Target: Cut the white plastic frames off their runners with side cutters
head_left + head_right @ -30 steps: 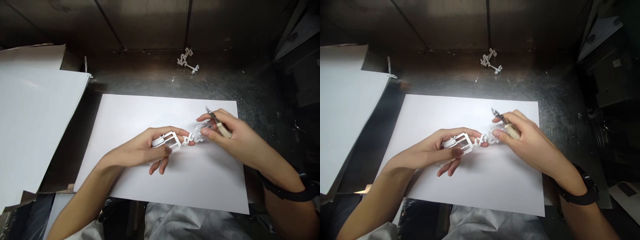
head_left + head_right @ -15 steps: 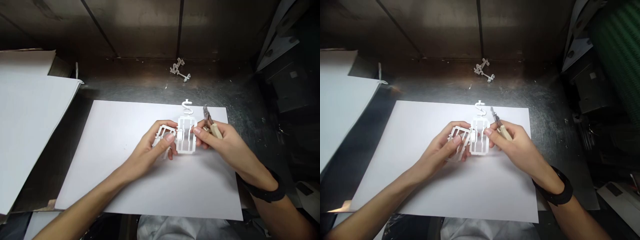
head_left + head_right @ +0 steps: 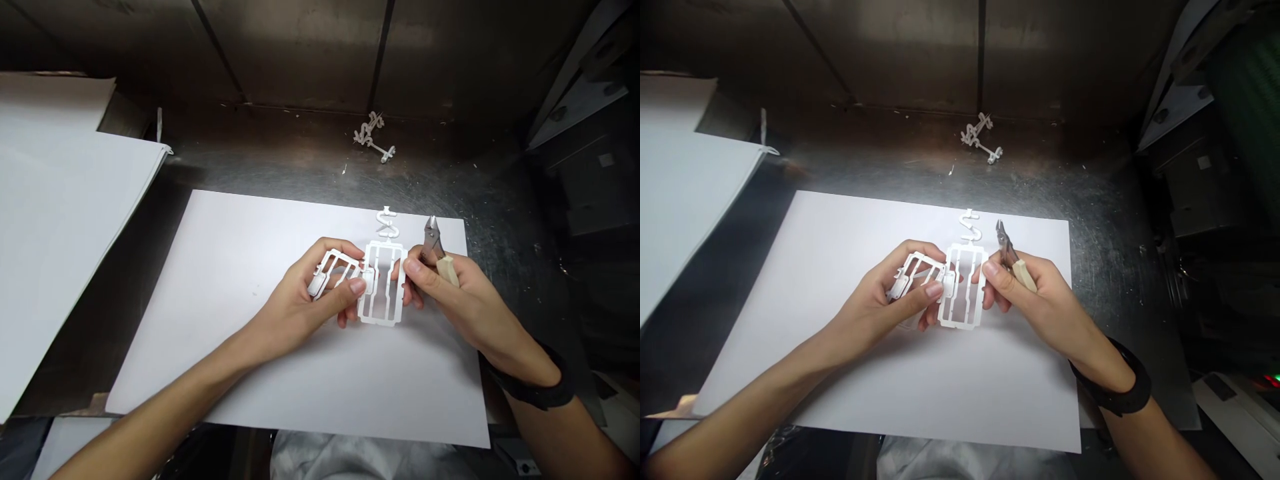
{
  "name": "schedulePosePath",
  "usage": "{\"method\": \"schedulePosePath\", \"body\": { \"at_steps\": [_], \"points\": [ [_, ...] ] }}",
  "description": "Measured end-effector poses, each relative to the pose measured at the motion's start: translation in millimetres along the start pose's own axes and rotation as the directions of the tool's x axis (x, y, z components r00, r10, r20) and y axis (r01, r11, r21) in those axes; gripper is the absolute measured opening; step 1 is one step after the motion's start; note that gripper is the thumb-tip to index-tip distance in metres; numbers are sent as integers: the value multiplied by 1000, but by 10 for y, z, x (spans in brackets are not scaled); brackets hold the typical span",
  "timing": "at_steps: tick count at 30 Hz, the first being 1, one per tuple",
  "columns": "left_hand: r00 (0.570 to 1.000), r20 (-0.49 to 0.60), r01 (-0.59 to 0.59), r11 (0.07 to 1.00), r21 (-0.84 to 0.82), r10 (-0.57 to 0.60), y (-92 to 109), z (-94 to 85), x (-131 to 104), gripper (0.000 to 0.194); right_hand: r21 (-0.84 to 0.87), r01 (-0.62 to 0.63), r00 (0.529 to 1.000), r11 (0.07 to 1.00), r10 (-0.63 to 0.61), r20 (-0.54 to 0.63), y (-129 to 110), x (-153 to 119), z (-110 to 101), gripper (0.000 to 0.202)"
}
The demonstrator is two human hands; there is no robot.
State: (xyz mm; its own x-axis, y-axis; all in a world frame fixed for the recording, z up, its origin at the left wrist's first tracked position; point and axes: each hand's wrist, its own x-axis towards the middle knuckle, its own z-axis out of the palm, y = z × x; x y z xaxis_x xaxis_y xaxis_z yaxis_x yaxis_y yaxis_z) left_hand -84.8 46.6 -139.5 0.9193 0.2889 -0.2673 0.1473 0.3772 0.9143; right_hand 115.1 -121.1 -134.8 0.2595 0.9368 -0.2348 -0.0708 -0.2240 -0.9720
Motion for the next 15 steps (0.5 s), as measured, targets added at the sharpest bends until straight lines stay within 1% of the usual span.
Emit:
{"method": "schedulePosePath", "body": {
  "at_steps": [3, 5, 10, 15],
  "points": [
    [1000, -3, -14, 1000, -17, 14, -5, -12, 8, 32, 1, 9, 1000, 1000, -9, 11, 8, 13, 1, 44],
    [1000, -2, -10, 999, -38, 10, -5, -16, 14, 31, 2, 16, 1000, 1000, -16, -2, 3, 18, 3, 42],
    [998, -4, 62, 993, -96, -63, -1, -5, 11, 27, 13, 23, 999, 1000, -23, -47, -9, 16, 3, 33],
    [996, -3, 92, 986, -140, -93, 11, 10, 18, 26, 5, 2, 997, 1000, -1, -83, 11, 16, -3, 29]
  ]
}}
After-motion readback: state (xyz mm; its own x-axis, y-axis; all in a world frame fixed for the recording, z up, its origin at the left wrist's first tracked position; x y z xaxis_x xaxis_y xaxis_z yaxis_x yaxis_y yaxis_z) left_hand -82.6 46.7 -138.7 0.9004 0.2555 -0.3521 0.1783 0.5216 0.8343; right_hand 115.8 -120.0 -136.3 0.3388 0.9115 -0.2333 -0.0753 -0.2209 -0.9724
